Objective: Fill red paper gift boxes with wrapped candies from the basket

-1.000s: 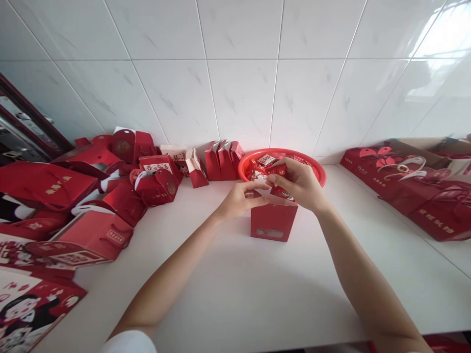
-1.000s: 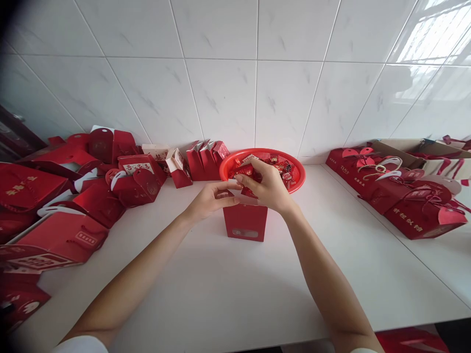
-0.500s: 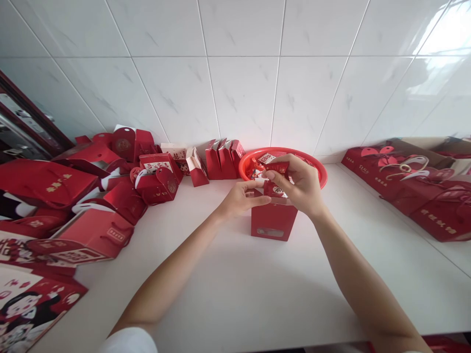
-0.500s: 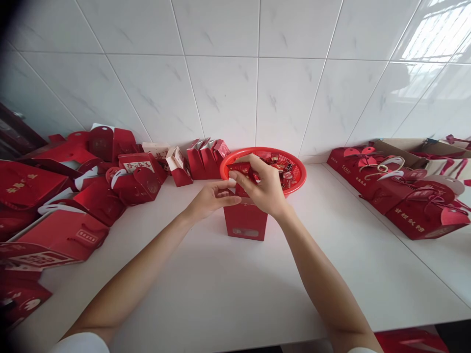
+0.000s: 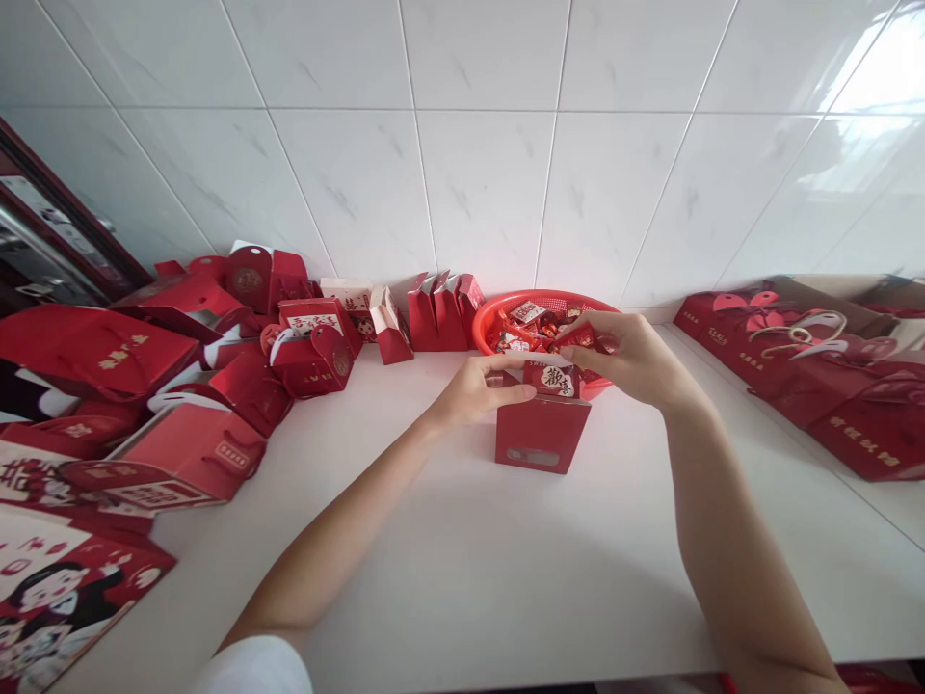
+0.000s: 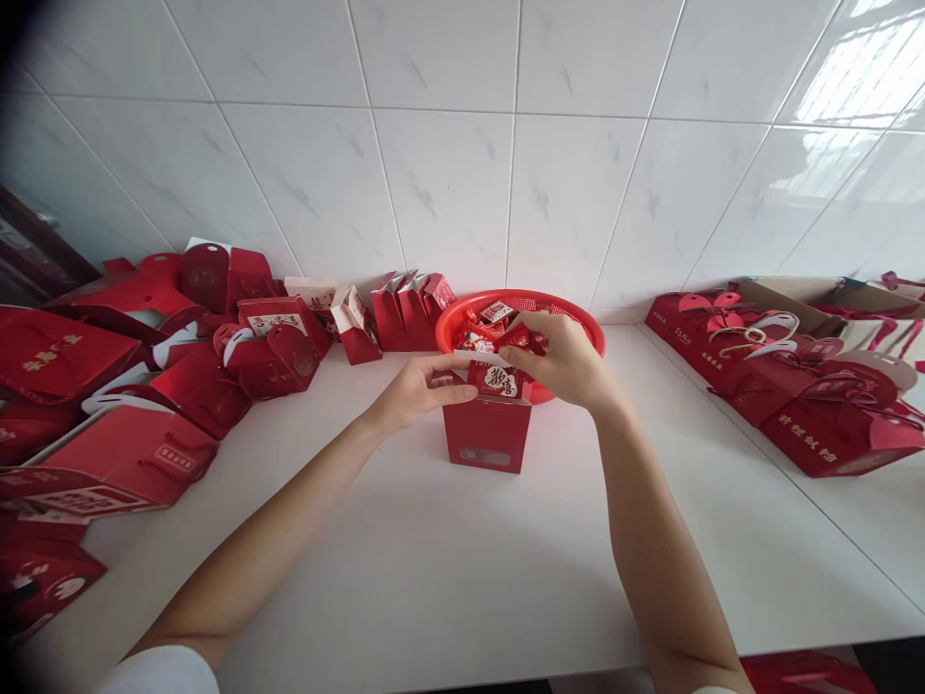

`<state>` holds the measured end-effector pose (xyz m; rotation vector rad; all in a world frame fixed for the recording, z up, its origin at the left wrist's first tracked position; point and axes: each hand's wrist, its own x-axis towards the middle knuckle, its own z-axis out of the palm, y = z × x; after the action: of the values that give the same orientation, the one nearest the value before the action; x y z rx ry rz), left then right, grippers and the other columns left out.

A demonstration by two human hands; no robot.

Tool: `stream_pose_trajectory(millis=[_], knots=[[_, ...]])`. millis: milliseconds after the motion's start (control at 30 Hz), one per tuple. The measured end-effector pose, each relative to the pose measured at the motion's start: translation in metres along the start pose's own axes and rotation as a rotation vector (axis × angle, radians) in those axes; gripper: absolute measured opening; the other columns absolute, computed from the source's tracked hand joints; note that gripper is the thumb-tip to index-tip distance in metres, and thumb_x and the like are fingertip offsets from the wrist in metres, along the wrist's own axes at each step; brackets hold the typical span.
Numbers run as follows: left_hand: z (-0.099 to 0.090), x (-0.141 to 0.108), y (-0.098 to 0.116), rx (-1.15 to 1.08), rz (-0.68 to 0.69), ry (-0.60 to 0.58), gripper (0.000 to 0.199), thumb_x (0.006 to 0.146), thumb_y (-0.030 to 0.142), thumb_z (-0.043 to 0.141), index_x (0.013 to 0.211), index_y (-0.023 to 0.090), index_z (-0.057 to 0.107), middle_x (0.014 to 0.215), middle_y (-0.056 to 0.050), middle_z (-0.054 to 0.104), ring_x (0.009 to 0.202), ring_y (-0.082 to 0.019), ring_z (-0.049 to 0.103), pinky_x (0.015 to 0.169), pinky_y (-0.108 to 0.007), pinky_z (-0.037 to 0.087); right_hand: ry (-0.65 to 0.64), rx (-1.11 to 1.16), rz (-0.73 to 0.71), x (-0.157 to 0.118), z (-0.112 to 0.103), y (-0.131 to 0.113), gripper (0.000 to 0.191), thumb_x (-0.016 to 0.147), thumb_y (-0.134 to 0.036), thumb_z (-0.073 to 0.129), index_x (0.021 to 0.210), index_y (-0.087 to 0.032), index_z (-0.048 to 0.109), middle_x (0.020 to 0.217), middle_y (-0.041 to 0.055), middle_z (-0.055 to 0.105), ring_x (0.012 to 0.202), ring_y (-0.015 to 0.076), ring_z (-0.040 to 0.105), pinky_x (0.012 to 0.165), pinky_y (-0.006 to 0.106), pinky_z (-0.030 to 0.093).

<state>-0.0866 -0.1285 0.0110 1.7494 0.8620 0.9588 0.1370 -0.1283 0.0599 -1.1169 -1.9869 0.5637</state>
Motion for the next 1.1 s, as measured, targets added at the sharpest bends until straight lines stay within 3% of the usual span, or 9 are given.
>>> stream_pose_trajectory(millis=[167,433,600,733,900,1100], knots=[[0.0,0.002,-0.004,-0.019,-0.007,0.011,0.044,0.08,0.035,0.078,0.123,0.027,0.073,0.127,-0.005,0.072,0.117,-0.026,0.064,0.101,-0.037,0.048,-0.094,-0.095,-0.04,-0.001,-0.002,0.002,0.018,0.085,-0.038,0.071,0.081,-0.02,0.071,0.066,0.0001,0.059,0.057,0.0127,0.046,0.052,0.028,0.032],[-0.001,0.003,-0.007,-0.038,-0.008,0.03,0.045,0.078,0.037,0.081,0.121,0.026,0.074,0.125,-0.005,0.073,0.119,-0.026,0.065,0.102,-0.038,0.05,-0.081,-0.141,-0.077,-0.001,0.004,-0.002,0.013,0.084,-0.034,0.07,0.081,-0.021,0.072,0.068,0.0011,0.063,0.057,0.0134,0.048,0.052,0.029,0.033],[-0.001,0.003,-0.007,-0.034,-0.068,0.05,0.046,0.074,0.037,0.084,0.117,0.023,0.076,0.125,-0.008,0.073,0.108,-0.026,0.069,0.098,-0.04,0.053,-0.213,-0.16,-0.051,-0.005,0.005,-0.008,0.008,0.085,-0.024,0.065,0.078,-0.021,0.069,0.062,-0.0008,0.061,0.052,0.0124,0.047,0.049,0.027,0.032],[-0.002,0.004,-0.009,-0.005,-0.028,0.043,0.04,0.076,0.037,0.082,0.113,0.025,0.077,0.126,-0.006,0.073,0.116,-0.026,0.065,0.1,-0.038,0.05,-0.274,-0.157,-0.04,-0.005,0.006,-0.009,0.011,0.084,-0.019,0.063,0.073,-0.021,0.064,0.06,-0.0021,0.058,0.05,0.0113,0.045,0.047,0.026,0.03],[-0.002,0.004,-0.008,-0.014,-0.074,0.067,0.045,0.073,0.038,0.084,0.114,0.024,0.077,0.126,-0.007,0.072,0.108,-0.025,0.067,0.096,-0.038,0.052,-0.186,-0.09,-0.026,-0.004,0.007,-0.008,0.011,0.087,-0.023,0.062,0.076,-0.02,0.065,0.064,-0.0003,0.061,0.053,0.0122,0.05,0.05,0.027,0.034],[-0.002,0.003,-0.007,-0.018,-0.088,0.062,0.047,0.073,0.045,0.083,0.115,0.023,0.076,0.127,-0.008,0.071,0.1,-0.023,0.068,0.094,-0.039,0.052,-0.001,0.183,-0.081,-0.001,0.015,-0.008,0.018,0.093,-0.034,0.06,0.087,-0.02,0.067,0.078,0.003,0.066,0.068,0.0165,0.062,0.061,0.03,0.049]])
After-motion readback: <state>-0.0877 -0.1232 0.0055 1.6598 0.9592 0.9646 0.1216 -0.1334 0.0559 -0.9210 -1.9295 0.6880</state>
